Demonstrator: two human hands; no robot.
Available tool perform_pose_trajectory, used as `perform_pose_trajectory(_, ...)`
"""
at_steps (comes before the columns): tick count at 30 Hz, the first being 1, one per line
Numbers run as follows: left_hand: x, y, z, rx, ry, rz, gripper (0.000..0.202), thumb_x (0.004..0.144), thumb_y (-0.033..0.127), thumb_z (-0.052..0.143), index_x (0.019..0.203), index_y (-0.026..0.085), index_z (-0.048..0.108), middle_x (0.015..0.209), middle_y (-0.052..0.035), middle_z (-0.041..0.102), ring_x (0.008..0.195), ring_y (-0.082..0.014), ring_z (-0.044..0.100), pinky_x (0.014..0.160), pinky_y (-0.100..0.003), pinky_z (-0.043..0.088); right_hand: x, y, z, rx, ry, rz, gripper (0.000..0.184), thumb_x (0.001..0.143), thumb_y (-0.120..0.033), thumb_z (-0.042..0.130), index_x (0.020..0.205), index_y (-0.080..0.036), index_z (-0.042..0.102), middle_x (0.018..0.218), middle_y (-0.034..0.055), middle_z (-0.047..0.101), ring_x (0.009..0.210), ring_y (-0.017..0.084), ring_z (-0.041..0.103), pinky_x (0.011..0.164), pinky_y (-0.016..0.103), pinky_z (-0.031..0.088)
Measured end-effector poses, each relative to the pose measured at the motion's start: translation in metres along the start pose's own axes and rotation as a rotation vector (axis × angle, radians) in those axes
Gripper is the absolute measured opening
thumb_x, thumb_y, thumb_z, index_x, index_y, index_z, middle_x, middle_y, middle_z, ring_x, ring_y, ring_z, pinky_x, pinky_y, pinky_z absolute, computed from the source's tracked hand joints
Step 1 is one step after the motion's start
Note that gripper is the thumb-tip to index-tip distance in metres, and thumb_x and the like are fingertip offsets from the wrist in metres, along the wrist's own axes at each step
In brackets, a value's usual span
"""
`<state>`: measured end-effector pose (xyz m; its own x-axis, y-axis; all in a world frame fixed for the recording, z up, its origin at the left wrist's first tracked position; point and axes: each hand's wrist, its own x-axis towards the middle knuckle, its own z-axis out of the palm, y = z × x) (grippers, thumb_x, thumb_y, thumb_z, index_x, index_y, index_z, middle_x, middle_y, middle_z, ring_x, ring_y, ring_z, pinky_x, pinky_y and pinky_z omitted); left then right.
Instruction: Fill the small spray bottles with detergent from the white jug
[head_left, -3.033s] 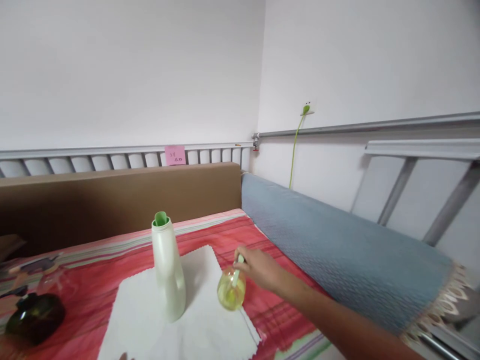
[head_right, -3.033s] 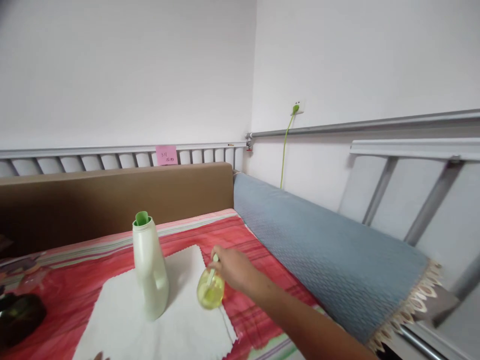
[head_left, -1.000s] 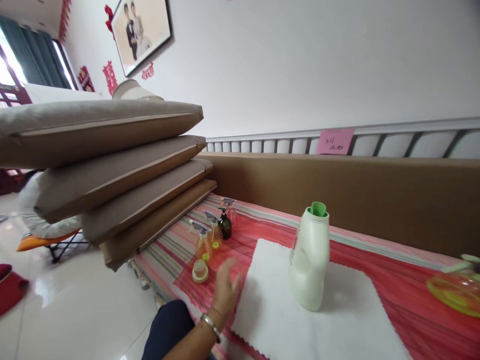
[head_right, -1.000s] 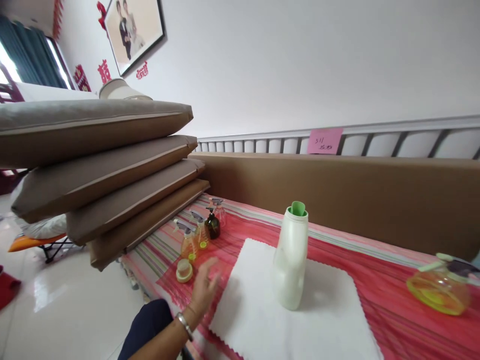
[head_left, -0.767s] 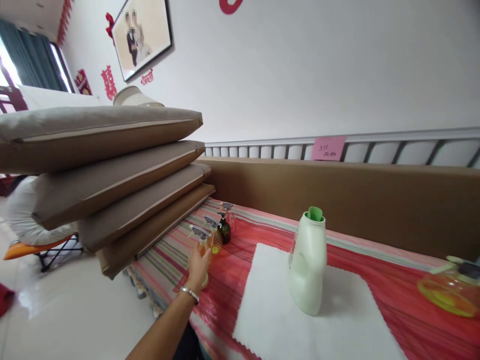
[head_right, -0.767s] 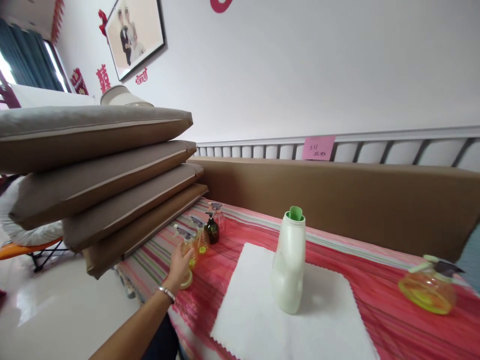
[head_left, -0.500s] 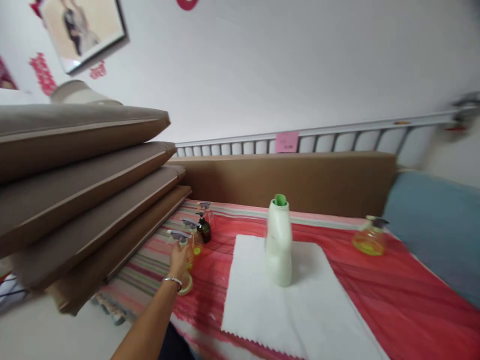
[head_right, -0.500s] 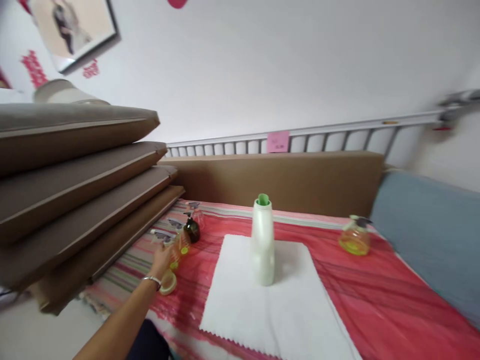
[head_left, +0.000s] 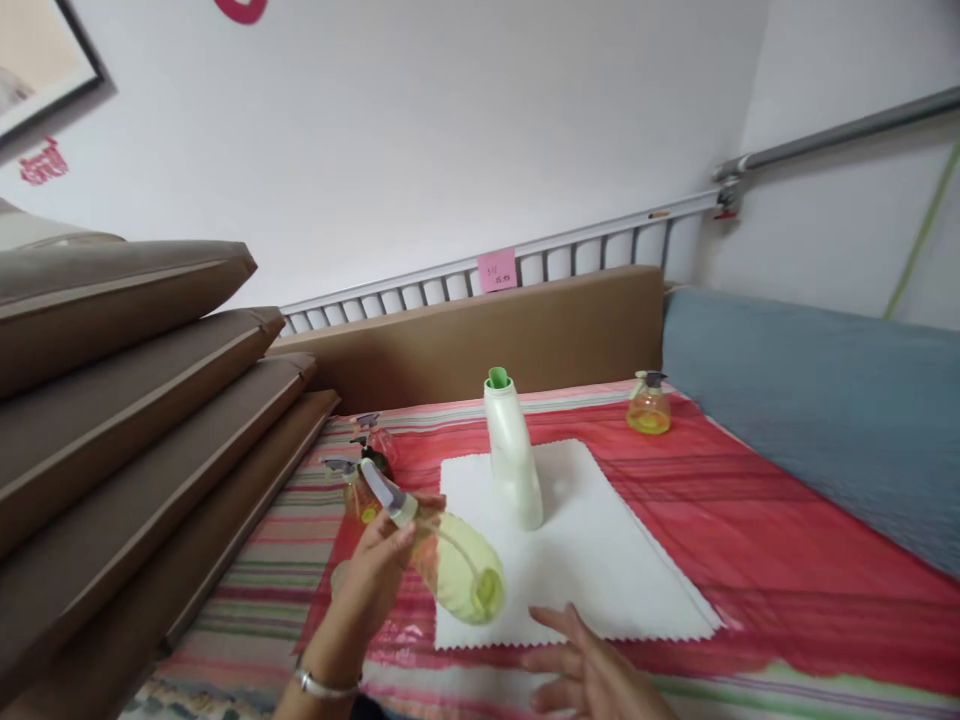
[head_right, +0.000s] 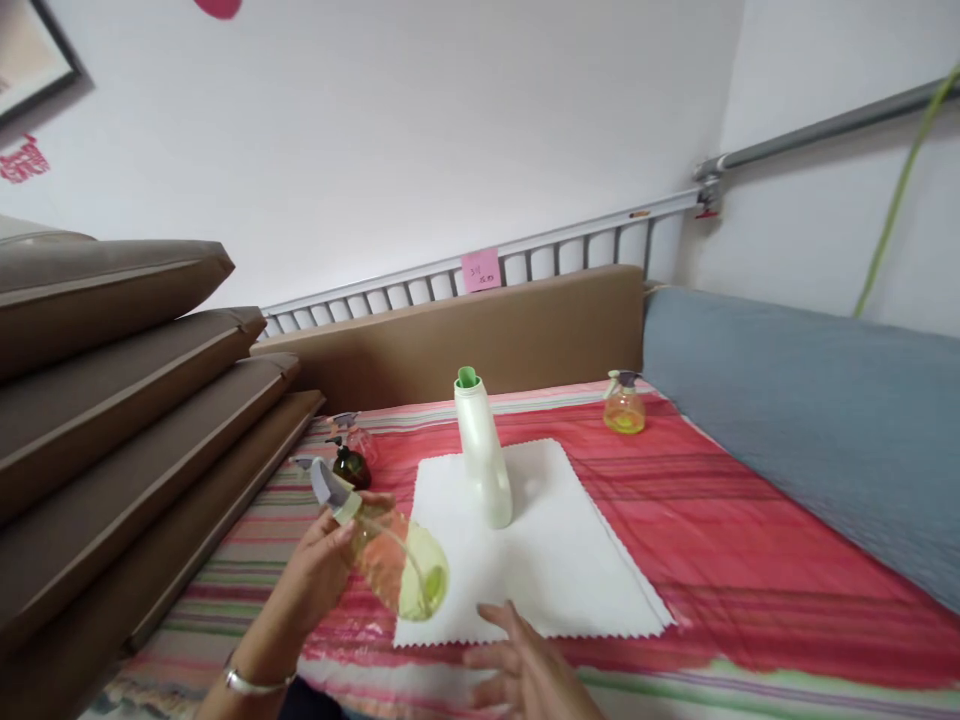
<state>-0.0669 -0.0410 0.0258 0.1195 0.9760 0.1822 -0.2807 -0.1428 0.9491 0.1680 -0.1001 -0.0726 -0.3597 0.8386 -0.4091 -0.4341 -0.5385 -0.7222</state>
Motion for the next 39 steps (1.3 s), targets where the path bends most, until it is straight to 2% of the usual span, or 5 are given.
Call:
perform_pose_trajectory(6,-0.028,-0.016,0.044,-0.059,-0.259,-0.115,0.04,0.072,0.033,0.07,0.109,0.018,0.063,0.116,-0.0127,0.063,0.115,-0.0318,0.05,0.097,-0.043,0.034,-0.001,-0.004,0.026,0.408,-0.407,0.175,0.071,0.079,-0.073,0.03,0.126,-0.021,0.041,0.087,0.0086,0.071,0.061,0.022,0.069,0.042,0.02,0.045)
perform_pose_trajectory(17,-0.018,-0.024,0.093,-0.29,0.021,0.006,0.019,0.078,0.029,0.063,0.066,0.02,0.053,0.066,0.001,0.063,0.074,-0.0167,0.06,0.099,-0.045,0.034,-0.01,0.01,0.011,0.303,0.002,-0.542,0.077,0.051,-0.038,0.085,0.117,-0.037,0.047,0.129,0.004,0.051,0.114,0.027,0.053,0.084,0.038,0.048)
perform_pose_trajectory(22,-0.021,-0.022,0.09,-0.258,-0.007,0.07,0.018,0.079,0.027,0.06,0.065,0.019,0.053,0.065,0.0011,0.061,0.074,-0.0169,0.059,0.096,-0.043,0.038,-0.02,-0.001,0.014,0.345,-0.246,-0.119,0.064,0.075,-0.066,0.052,0.126,-0.027,0.042,0.109,0.0135,0.063,0.076,0.022,0.066,0.052,0.028,0.047)
perform_pose_trajectory(27,-0.022,-0.02,0.083,-0.319,-0.018,0.103,0.019,0.078,0.029,0.06,0.063,0.02,0.053,0.064,0.0023,0.057,0.072,-0.0153,0.057,0.092,-0.038,0.043,-0.023,-0.006,0.018,0.424,-0.257,-0.378,0.076,0.054,-0.044,0.082,0.12,-0.037,0.044,0.13,0.0057,0.051,0.104,0.03,0.06,0.068,0.033,0.049)
perform_pose_trajectory(39,-0.027,-0.026,0.081,-0.075,0.01,0.155,0.018,0.075,0.03,0.061,0.062,0.02,0.055,0.06,0.0005,0.059,0.068,-0.0192,0.058,0.083,-0.04,0.044,-0.012,0.009,0.013,-0.429,0.021,-0.523,0.088,0.057,-0.022,0.074,0.134,-0.024,0.032,0.14,0.0132,0.04,0.125,0.029,0.041,0.104,0.043,0.032)
